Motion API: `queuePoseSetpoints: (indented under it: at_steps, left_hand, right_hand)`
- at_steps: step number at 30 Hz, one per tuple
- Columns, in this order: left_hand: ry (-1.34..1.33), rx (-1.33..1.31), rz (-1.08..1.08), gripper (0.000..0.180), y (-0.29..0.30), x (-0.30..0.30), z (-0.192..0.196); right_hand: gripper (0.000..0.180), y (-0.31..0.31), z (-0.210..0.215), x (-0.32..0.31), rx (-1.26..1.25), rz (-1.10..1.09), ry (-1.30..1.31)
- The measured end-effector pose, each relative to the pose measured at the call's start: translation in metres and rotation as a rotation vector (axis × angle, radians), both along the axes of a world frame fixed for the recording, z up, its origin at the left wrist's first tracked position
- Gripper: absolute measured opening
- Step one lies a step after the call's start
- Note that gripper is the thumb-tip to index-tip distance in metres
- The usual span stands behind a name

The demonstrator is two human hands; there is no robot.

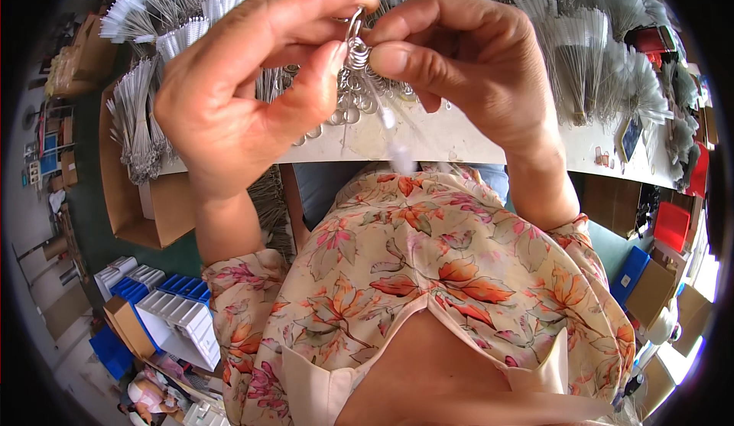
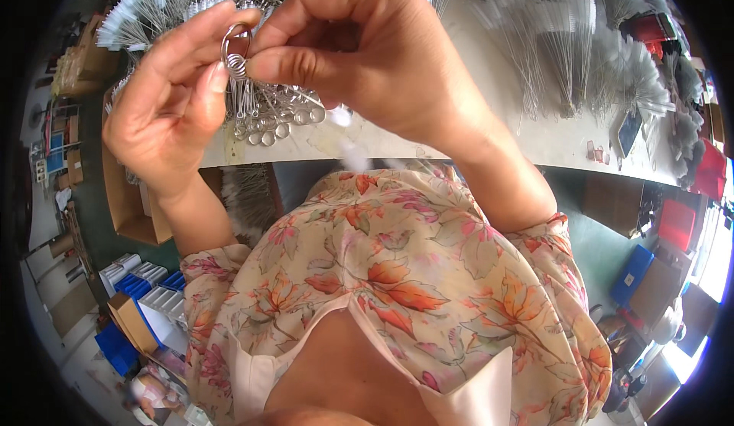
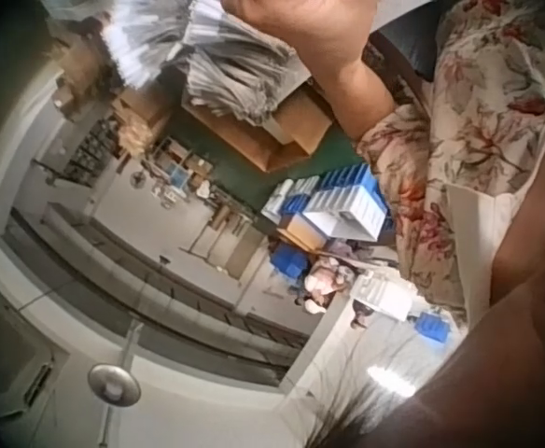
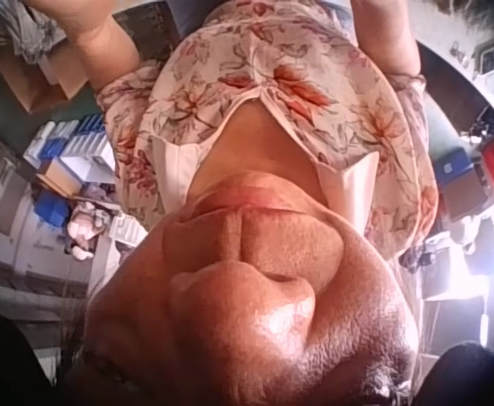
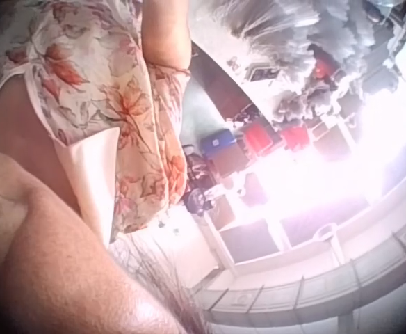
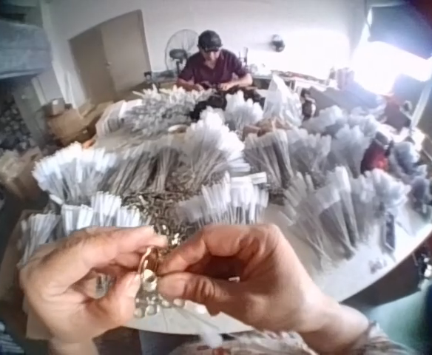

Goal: Assembling white brushes onto metal rings and organizing them at a workstation.

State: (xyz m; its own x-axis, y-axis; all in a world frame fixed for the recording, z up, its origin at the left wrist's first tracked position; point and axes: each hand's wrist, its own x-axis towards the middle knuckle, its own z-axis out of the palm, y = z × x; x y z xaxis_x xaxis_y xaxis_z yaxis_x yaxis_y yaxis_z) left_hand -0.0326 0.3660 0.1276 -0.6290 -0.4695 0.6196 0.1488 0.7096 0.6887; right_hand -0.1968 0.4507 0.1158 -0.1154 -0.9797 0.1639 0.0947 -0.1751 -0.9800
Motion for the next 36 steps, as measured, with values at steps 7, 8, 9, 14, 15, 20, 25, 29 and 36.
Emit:
queuePoseSetpoints:
  at_steps: [7,8,9,14,15,20,25,29,36]
  left_hand:
    - [-0.338,-0.154,0.039,0.015,-0.02,0.009,0.021]
    - [-0.324,0.045,0.04,0.017,-0.017,0.012,0.019]
    - [-0.32,0.042,0.06,0.017,-0.016,0.014,0.014]
    - [-0.163,0.659,-0.061,0.018,-0.017,0.019,0.011]
    - [-0.263,0.527,-0.022,0.017,-0.016,0.019,0.013]
    - [-0.115,0.743,0.007,0.022,-0.014,0.036,0.005]
    - [-0.262,0.685,0.063,0.021,-0.006,0.054,0.014]
    - [0.103,0.42,0.152,0.02,0.0,0.072,-0.007]
    - [0.6,0.724,0.286,0.016,0.021,0.093,-0.022]
  right_hand:
    - [0.013,-0.009,-0.002,0.001,-0.038,0.01,0.051]
    - [0.013,-0.01,-0.001,0.002,-0.015,0.037,-0.02]
    - [0.013,-0.012,0.0,0.004,0.01,0.063,-0.091]
    - [0.014,-0.023,-0.01,0.002,0.023,0.17,-0.154]
    - [0.014,-0.026,-0.012,0.002,0.033,0.162,-0.138]
    - [0.013,-0.036,-0.011,0.014,0.031,0.271,-0.147]
    - [0.012,-0.037,-0.012,0.03,0.018,0.28,-0.131]
    - [0.01,-0.035,-0.011,0.058,-0.045,0.367,-0.251]
    - [0.014,-0.053,-0.046,0.123,-0.381,0.209,-0.006]
